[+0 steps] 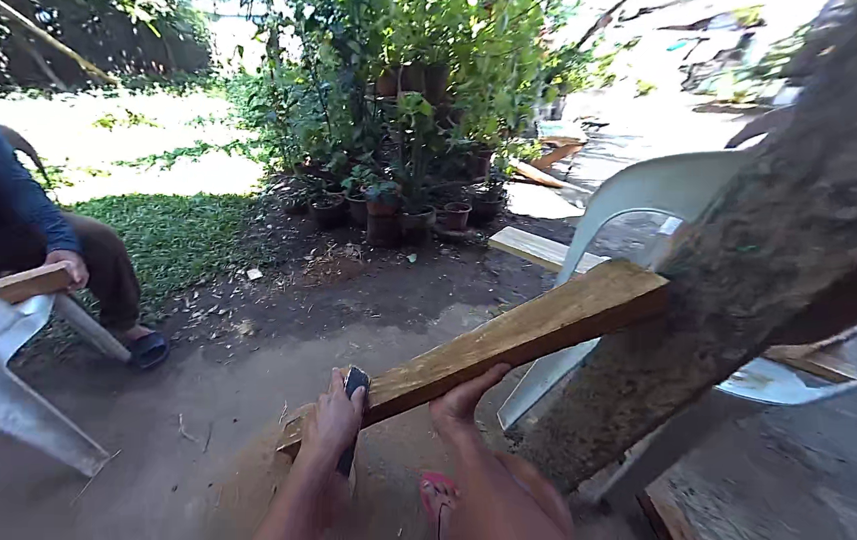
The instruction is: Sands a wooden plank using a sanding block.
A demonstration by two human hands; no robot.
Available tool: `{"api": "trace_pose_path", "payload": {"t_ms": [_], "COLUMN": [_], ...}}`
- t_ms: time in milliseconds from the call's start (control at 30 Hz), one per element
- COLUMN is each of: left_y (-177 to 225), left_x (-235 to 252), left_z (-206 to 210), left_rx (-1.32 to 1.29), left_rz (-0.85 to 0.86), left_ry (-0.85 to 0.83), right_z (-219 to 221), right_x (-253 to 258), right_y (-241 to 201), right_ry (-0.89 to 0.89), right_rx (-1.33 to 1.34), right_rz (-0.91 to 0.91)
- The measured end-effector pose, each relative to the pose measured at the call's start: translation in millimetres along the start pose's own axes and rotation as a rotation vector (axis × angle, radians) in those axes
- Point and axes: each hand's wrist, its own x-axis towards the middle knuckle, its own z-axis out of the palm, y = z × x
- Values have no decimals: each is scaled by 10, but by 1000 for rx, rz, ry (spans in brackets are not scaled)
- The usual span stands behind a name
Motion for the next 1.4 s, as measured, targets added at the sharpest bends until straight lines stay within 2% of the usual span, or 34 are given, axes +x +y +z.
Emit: {"api": "trace_pose_path", "payload": {"t_ms": [67, 267, 467, 667, 867, 1067, 1267, 1400], "left_y": [-2, 21, -24, 42, 16, 2, -70, -61], "left_x": [10, -383, 97, -253, 113, -196, 141, -92], "left_z": [-21, -4, -6, -83, -99, -143, -73, -87], "left_rx": [17, 58, -6, 67, 8, 74, 20, 84], "left_rz": [-16, 14, -24, -16, -53, -41, -93, -82], "left_ry": [-16, -48, -34, -63, -77, -111, -81, -95], "right_z": [-7, -30, 20, 1, 27, 3, 16, -12], "right_x": [-4, 32, 32, 55, 36, 55, 46, 56], "right_y": [-14, -5, -19, 9, 2, 26, 17, 17], "right_ry": [0, 1, 7, -2, 9, 15, -9, -13], "right_rx": [1, 30, 47, 57, 44, 56, 61, 39], "right_rz": [4, 3, -14, -30, -61, -76, -89, -91]}}
